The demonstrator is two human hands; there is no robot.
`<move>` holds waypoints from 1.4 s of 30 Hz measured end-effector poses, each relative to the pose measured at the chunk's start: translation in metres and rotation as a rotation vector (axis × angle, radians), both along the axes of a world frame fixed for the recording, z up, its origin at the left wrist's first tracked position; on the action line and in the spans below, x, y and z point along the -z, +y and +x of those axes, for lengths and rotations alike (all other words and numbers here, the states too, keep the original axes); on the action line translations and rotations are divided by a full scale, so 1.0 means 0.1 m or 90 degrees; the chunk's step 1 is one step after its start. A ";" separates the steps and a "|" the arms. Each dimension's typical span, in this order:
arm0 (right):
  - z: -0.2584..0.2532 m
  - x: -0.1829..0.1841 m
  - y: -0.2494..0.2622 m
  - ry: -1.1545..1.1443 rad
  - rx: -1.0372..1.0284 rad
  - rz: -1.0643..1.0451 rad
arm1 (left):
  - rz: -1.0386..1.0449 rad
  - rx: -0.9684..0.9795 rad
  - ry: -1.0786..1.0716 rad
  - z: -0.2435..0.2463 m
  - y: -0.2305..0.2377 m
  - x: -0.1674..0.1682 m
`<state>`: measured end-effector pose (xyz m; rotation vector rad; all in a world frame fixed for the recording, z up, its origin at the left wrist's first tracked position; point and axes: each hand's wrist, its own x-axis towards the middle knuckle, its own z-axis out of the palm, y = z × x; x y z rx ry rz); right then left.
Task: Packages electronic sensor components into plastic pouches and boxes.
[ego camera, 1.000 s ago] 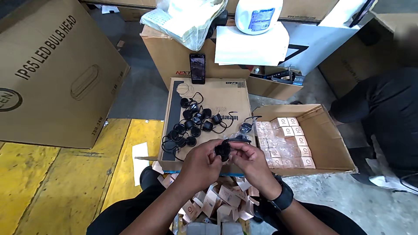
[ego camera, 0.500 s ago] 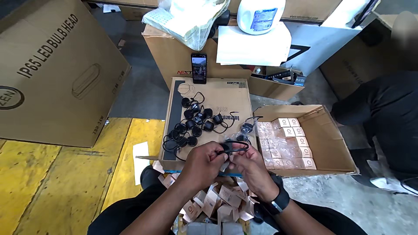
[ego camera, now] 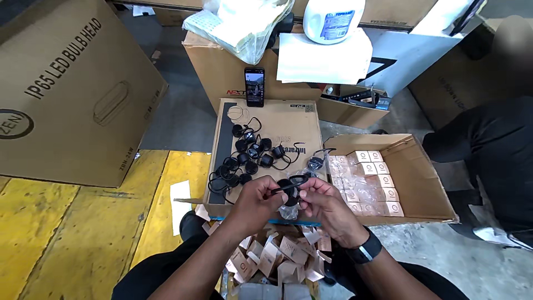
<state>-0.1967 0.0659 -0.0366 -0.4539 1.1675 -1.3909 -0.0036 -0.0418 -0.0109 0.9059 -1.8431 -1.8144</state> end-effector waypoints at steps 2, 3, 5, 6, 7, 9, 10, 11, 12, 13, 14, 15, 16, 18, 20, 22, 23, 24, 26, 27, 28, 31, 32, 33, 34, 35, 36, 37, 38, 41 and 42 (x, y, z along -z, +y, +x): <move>0.00 0.00 0.00 -0.065 0.016 0.001 | -0.002 0.020 0.019 0.00 0.00 -0.01; 0.02 0.01 0.00 -0.084 0.026 0.006 | -0.005 0.033 0.026 -0.01 0.01 -0.01; 0.04 0.05 0.01 -0.145 0.042 0.014 | -0.007 0.060 0.042 -0.02 0.02 0.01; 0.05 0.06 0.00 -0.186 0.040 0.027 | -0.009 0.068 0.051 -0.02 0.02 0.02; 0.05 0.06 0.00 -0.215 0.026 0.051 | -0.012 0.074 0.061 -0.01 0.03 0.03; 0.05 0.05 0.00 -0.239 -0.010 0.084 | -0.029 0.080 0.082 0.01 0.02 0.02; 0.04 0.04 0.01 -0.225 -0.008 0.089 | -0.036 0.082 0.089 0.02 0.01 0.01; 0.03 0.03 0.01 -0.200 -0.004 0.090 | -0.039 0.083 0.092 0.03 0.00 0.00; 0.02 0.02 0.01 -0.171 -0.004 0.088 | -0.042 0.082 0.095 0.03 0.00 -0.01; 0.00 0.01 0.01 -0.141 -0.006 0.084 | -0.045 0.075 0.099 0.03 0.00 -0.01; -0.01 0.00 0.01 -0.106 -0.008 0.078 | -0.054 0.065 0.103 0.03 0.00 0.00; -0.03 -0.03 0.00 -0.045 -0.016 0.075 | -0.072 0.056 0.094 0.03 0.00 0.01; -0.04 -0.06 -0.01 0.050 -0.032 0.071 | -0.095 0.044 0.069 0.02 0.01 0.02; -0.04 -0.14 -0.02 0.265 -0.074 0.076 | -0.145 0.020 -0.017 0.01 0.05 0.04; -0.04 -0.19 -0.02 0.337 -0.110 0.089 | -0.200 0.003 -0.113 -0.02 0.10 0.06; -0.06 -0.20 -0.01 0.257 -0.114 0.089 | -0.249 -0.010 -0.169 -0.02 0.12 0.04; -0.07 -0.18 0.00 0.203 -0.104 0.083 | -0.234 -0.020 -0.164 -0.02 0.12 0.03; -0.07 -0.16 0.00 0.164 -0.089 0.073 | -0.202 -0.034 -0.137 -0.02 0.11 0.04; -0.04 -0.09 0.00 0.114 -0.065 0.050 | -0.128 -0.080 -0.052 -0.03 0.06 0.07; -0.03 -0.07 0.00 0.091 -0.057 0.045 | -0.098 -0.105 -0.017 -0.03 0.04 0.08; -0.01 -0.06 -0.01 0.066 -0.047 0.044 | -0.072 -0.128 0.007 -0.04 0.02 0.09; 0.04 -0.06 -0.02 0.012 -0.021 0.049 | -0.041 -0.159 0.023 -0.05 0.02 0.10; 0.05 -0.05 -0.02 0.014 -0.018 0.043 | -0.056 -0.161 0.016 -0.06 0.04 0.10; 0.07 -0.05 -0.02 0.036 -0.018 0.037 | -0.077 -0.159 0.003 -0.07 0.06 0.10; 0.08 -0.05 -0.02 0.080 -0.022 0.034 | -0.097 -0.153 -0.012 -0.07 0.08 0.11; 0.08 -0.04 -0.01 0.141 -0.028 0.029 | -0.114 -0.144 -0.031 -0.07 0.09 0.11; 0.08 -0.03 -0.01 0.217 -0.038 0.023 | -0.133 -0.134 -0.053 -0.06 0.10 0.12; 0.07 -0.02 0.00 0.291 -0.051 0.016 | -0.155 -0.122 -0.075 -0.06 0.11 0.14; 0.07 -0.03 0.00 0.336 -0.058 0.011 | -0.175 -0.111 -0.093 -0.06 0.12 0.15; 0.07 -0.03 -0.02 0.317 -0.017 0.018 | -0.164 -0.096 -0.078 -0.08 0.14 0.16; 0.06 -0.02 -0.03 0.291 -0.007 0.017 | -0.141 -0.098 -0.052 -0.08 0.13 0.15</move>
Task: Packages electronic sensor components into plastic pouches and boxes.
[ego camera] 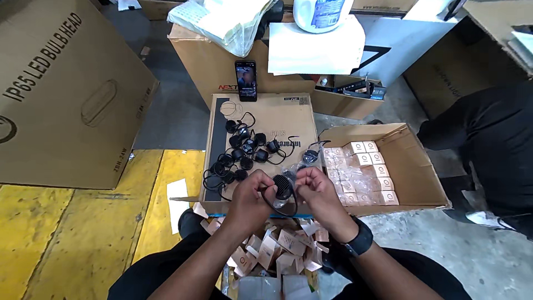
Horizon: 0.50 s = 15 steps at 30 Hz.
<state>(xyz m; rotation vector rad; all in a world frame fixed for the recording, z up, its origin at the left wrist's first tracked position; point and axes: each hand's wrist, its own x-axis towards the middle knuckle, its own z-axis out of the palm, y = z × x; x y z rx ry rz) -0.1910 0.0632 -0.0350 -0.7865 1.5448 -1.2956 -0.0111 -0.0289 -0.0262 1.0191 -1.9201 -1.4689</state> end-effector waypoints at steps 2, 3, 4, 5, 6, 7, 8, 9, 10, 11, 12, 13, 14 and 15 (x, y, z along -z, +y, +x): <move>-0.08 0.00 0.00 -0.058 -0.085 -0.004 | 0.038 0.011 0.051 0.01 -0.05 -0.02; -0.12 -0.01 0.00 -0.069 -0.152 -0.012 | 0.060 0.028 0.071 0.01 -0.08 -0.03; -0.13 -0.02 -0.01 -0.057 -0.205 -0.024 | 0.088 0.055 0.083 0.02 -0.10 -0.05; -0.11 -0.03 -0.01 -0.023 -0.236 -0.030 | 0.119 0.085 0.086 0.02 -0.11 -0.07; -0.09 -0.04 -0.01 0.019 -0.254 -0.033 | 0.143 0.111 0.086 0.02 -0.12 -0.08; -0.08 -0.04 0.00 0.051 -0.262 -0.037 | 0.158 0.125 0.087 0.02 -0.12 -0.09; -0.06 -0.03 0.01 0.073 -0.261 -0.036 | 0.167 0.125 0.087 0.02 -0.10 -0.09; -0.05 -0.03 0.01 0.085 -0.245 -0.029 | 0.169 0.117 0.084 0.02 -0.10 -0.10; -0.03 -0.03 0.02 0.092 -0.220 -0.012 | 0.162 0.105 0.078 0.01 -0.09 -0.11; -0.02 -0.03 0.02 0.091 -0.193 0.006 | 0.139 0.088 0.065 0.01 -0.08 -0.11; 0.00 -0.02 0.03 0.080 -0.167 0.021 | 0.103 0.067 0.040 0.00 -0.07 -0.11; 0.03 -0.02 0.03 0.058 -0.142 0.037 | 0.051 0.044 0.002 0.00 -0.06 -0.09; 0.06 -0.02 0.03 0.030 -0.118 0.055 | -0.014 0.025 -0.047 0.00 -0.05 -0.07; 0.09 -0.02 0.03 -0.008 -0.091 0.071 | -0.087 0.012 -0.090 0.00 -0.03 -0.04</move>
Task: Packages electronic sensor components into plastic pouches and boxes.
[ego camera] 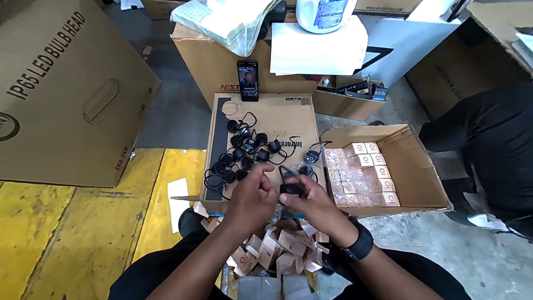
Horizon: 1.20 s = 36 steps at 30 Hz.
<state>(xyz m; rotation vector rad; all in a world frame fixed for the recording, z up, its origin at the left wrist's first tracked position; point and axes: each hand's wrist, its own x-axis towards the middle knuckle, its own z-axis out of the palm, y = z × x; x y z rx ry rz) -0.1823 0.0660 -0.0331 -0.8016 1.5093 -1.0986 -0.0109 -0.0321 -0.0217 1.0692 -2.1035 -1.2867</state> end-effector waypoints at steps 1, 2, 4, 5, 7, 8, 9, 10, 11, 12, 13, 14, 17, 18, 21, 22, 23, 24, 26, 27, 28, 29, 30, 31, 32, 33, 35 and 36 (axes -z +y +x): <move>0.03 0.00 -0.01 -0.041 0.030 0.016 | -0.071 0.000 -0.014 0.01 0.02 0.03; 0.06 0.01 -0.01 -0.089 0.056 0.024 | -0.138 0.006 -0.014 0.01 0.03 0.05; 0.08 0.05 -0.02 -0.210 0.096 0.034 | -0.240 0.027 -0.012 0.01 0.04 0.10; 0.08 0.06 -0.03 -0.279 0.111 0.042 | -0.271 0.041 -0.020 0.01 0.05 0.11; 0.08 0.06 -0.03 -0.364 0.127 0.050 | -0.315 0.068 -0.075 0.01 0.05 0.10; 0.08 0.07 -0.03 -0.366 0.125 0.049 | -0.331 0.079 -0.118 0.01 0.05 0.09; 0.08 0.07 -0.03 -0.342 0.120 0.045 | -0.346 0.087 -0.158 0.01 0.04 0.09; 0.07 0.07 -0.02 -0.294 0.113 0.041 | -0.356 0.097 -0.195 0.01 0.04 0.10; 0.06 0.07 -0.01 -0.245 0.107 0.038 | -0.364 0.109 -0.226 0.01 0.03 0.11; 0.06 0.08 -0.01 -0.217 0.110 0.034 | -0.369 0.126 -0.253 0.02 0.02 0.12; 0.06 0.07 -0.01 -0.205 0.117 0.032 | -0.366 0.148 -0.279 0.03 0.01 0.11; 0.06 0.07 -0.01 -0.203 0.127 0.029 | -0.357 0.171 -0.307 0.04 0.01 0.10; 0.04 0.10 -0.02 -0.221 0.147 0.017 | -0.289 0.242 -0.376 0.05 0.01 0.07; 0.03 0.11 -0.02 -0.234 0.154 0.020 | -0.268 0.260 -0.387 0.06 0.01 0.05; 0.01 0.14 -0.03 -0.290 0.163 0.045 | -0.221 0.289 -0.423 0.05 0.00 0.00; 0.00 0.13 -0.03 -0.300 0.152 0.055 | -0.213 0.286 -0.425 0.06 0.00 0.00; 0.00 0.13 -0.03 -0.303 0.137 0.063 | -0.195 0.286 -0.429 0.06 0.01 0.00; -0.01 0.13 -0.02 -0.308 0.128 0.064 | -0.168 0.292 -0.433 0.06 0.00 -0.02; -0.02 0.13 -0.02 -0.336 0.123 0.050 | -0.122 0.311 -0.429 0.05 -0.01 -0.05; -0.02 0.12 -0.02 -0.355 0.124 0.042 | -0.121 0.313 -0.416 0.05 -0.02 -0.05; -0.02 0.11 -0.02 -0.374 0.130 0.036 | -0.129 0.312 -0.401 0.05 -0.01 -0.05; -0.02 0.10 -0.02 -0.392 0.139 0.031 | -0.139 0.311 -0.386 0.06 -0.01 -0.05; -0.01 0.08 -0.03 -0.405 0.153 0.030 | -0.156 0.309 -0.369 0.06 -0.01 -0.05; 0.00 0.06 -0.03 -0.416 0.170 0.031 | -0.182 0.304 -0.348 0.06 0.00 -0.03; 0.01 0.05 -0.03 -0.428 0.190 0.033 | -0.212 0.299 -0.325 0.07 0.00 -0.02; 0.02 0.05 -0.03 -0.438 0.212 0.036 | -0.240 0.294 -0.305 0.07 0.01 0.00; 0.04 0.06 -0.03 -0.445 0.257 0.044 | -0.277 0.298 -0.293 0.07 0.00 0.02; 0.06 0.08 -0.03 -0.445 0.277 0.047 | -0.288 0.304 -0.294 0.07 0.00 0.03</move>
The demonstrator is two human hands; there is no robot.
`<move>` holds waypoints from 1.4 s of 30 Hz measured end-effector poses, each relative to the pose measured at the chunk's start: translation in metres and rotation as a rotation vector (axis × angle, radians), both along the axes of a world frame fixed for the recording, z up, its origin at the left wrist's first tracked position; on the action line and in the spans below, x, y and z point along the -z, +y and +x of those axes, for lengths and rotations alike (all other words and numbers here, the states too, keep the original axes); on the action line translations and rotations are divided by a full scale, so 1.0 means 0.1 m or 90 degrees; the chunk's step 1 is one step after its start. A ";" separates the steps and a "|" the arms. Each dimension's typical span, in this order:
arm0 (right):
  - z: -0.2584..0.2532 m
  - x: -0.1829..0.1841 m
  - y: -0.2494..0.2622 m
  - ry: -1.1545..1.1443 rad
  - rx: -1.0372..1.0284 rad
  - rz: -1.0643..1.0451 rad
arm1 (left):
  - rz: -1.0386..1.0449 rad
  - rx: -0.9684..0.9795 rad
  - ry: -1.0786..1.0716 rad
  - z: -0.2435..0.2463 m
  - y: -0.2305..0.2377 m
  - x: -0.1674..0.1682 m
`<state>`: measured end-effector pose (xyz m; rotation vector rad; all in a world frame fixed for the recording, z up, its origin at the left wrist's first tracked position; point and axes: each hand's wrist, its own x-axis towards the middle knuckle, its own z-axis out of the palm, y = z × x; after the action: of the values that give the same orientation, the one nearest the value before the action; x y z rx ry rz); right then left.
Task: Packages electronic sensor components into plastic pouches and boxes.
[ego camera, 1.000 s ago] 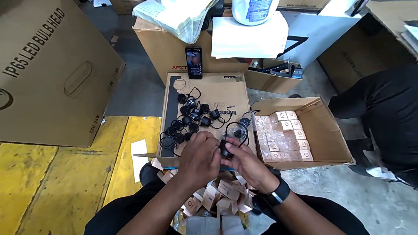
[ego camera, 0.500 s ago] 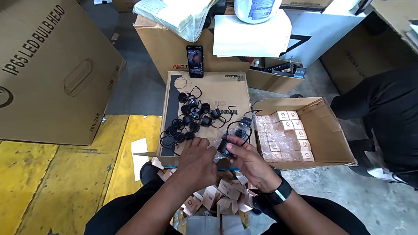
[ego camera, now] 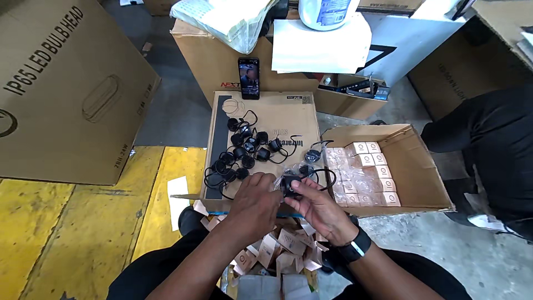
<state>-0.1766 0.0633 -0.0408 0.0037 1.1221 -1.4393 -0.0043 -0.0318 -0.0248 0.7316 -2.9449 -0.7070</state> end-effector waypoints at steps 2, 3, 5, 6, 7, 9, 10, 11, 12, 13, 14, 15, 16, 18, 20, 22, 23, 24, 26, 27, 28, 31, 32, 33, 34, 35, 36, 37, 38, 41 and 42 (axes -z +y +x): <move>0.03 0.02 0.00 0.003 0.023 0.011 | -0.010 0.007 0.007 0.00 0.01 0.02; 0.05 0.03 0.01 0.007 0.030 0.009 | -0.015 0.007 0.015 -0.01 0.01 0.03; 0.07 0.05 0.02 0.014 0.041 0.001 | -0.014 0.007 0.033 -0.01 0.02 0.03; 0.08 0.05 0.02 0.025 0.036 -0.004 | -0.015 0.011 0.045 -0.01 0.02 0.04; 0.08 0.05 0.03 0.051 0.025 -0.008 | -0.015 0.016 0.059 0.00 0.01 0.04; 0.08 0.05 0.04 0.162 -0.019 -0.018 | 0.000 0.025 0.092 0.00 0.01 0.04; 0.08 0.06 0.05 0.228 -0.041 -0.025 | 0.013 0.025 0.112 0.00 0.01 0.02; 0.09 0.05 0.06 0.284 -0.061 -0.033 | 0.025 0.025 0.128 -0.01 0.01 0.01; 0.09 0.04 0.06 0.319 -0.077 -0.041 | 0.033 0.025 0.137 -0.02 0.01 -0.01; 0.08 0.03 0.06 0.328 -0.093 -0.047 | 0.043 0.026 0.140 -0.02 0.00 -0.03; 0.06 0.03 0.06 0.320 -0.110 -0.050 | 0.056 0.027 0.138 -0.01 -0.01 -0.04; 0.03 0.01 0.05 0.308 -0.128 -0.046 | 0.068 0.028 0.131 0.00 -0.02 -0.06; 0.00 0.00 0.05 0.304 -0.151 -0.036 | 0.078 0.027 0.129 0.00 -0.03 -0.07; -0.06 -0.05 0.04 0.339 -0.216 -0.024 | 0.086 0.027 0.121 0.02 -0.06 -0.08; -0.12 -0.08 0.03 0.408 -0.304 -0.021 | 0.094 0.037 0.107 0.05 -0.09 -0.09; -0.16 -0.08 0.04 0.461 -0.395 -0.020 | 0.102 0.048 0.098 0.06 -0.11 -0.10; -0.17 -0.08 0.04 0.460 -0.420 -0.018 | 0.108 0.049 0.091 0.07 -0.12 -0.11; -0.18 -0.07 0.04 0.439 -0.431 -0.019 | 0.118 0.042 0.083 0.08 -0.13 -0.12; -0.17 -0.05 0.04 0.346 -0.396 -0.031 | 0.154 0.008 0.072 0.09 -0.15 -0.15; -0.16 -0.05 0.03 0.291 -0.362 -0.039 | 0.179 -0.013 0.070 0.09 -0.16 -0.16; -0.16 -0.05 0.03 0.236 -0.333 -0.047 | 0.205 -0.031 0.072 0.10 -0.16 -0.18; -0.21 -0.07 0.01 0.119 -0.293 -0.055 | 0.276 -0.040 0.110 0.12 -0.19 -0.17; -0.22 -0.08 0.00 0.104 -0.297 -0.058 | 0.283 -0.037 0.122 0.12 -0.20 -0.17; -0.22 -0.08 0.01 0.095 -0.306 -0.063 | 0.281 -0.035 0.130 0.12 -0.20 -0.16; -0.22 -0.08 0.02 0.088 -0.315 -0.066 | 0.275 -0.032 0.138 0.12 -0.19 -0.15; -0.22 -0.07 0.02 0.082 -0.320 -0.066 | 0.268 -0.029 0.144 0.12 -0.20 -0.14; -0.22 -0.07 0.03 0.076 -0.320 -0.067 | 0.259 -0.025 0.150 0.12 -0.20 -0.13; -0.21 -0.07 0.03 0.074 -0.317 -0.066 | 0.253 -0.021 0.156 0.12 -0.21 -0.14; -0.21 -0.07 0.03 0.078 -0.315 -0.066 | 0.248 -0.020 0.163 0.13 -0.21 -0.14; -0.22 -0.09 0.02 0.118 -0.323 -0.071 | 0.245 -0.022 0.170 0.13 -0.21 -0.14; -0.24 -0.09 0.02 0.141 -0.338 -0.081 | 0.253 -0.026 0.169 0.13 -0.20 -0.14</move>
<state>-0.2001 0.0656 -0.0318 -0.5168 1.1014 -1.0436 0.0088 -0.0523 -0.0108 0.6532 -2.5702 -1.2955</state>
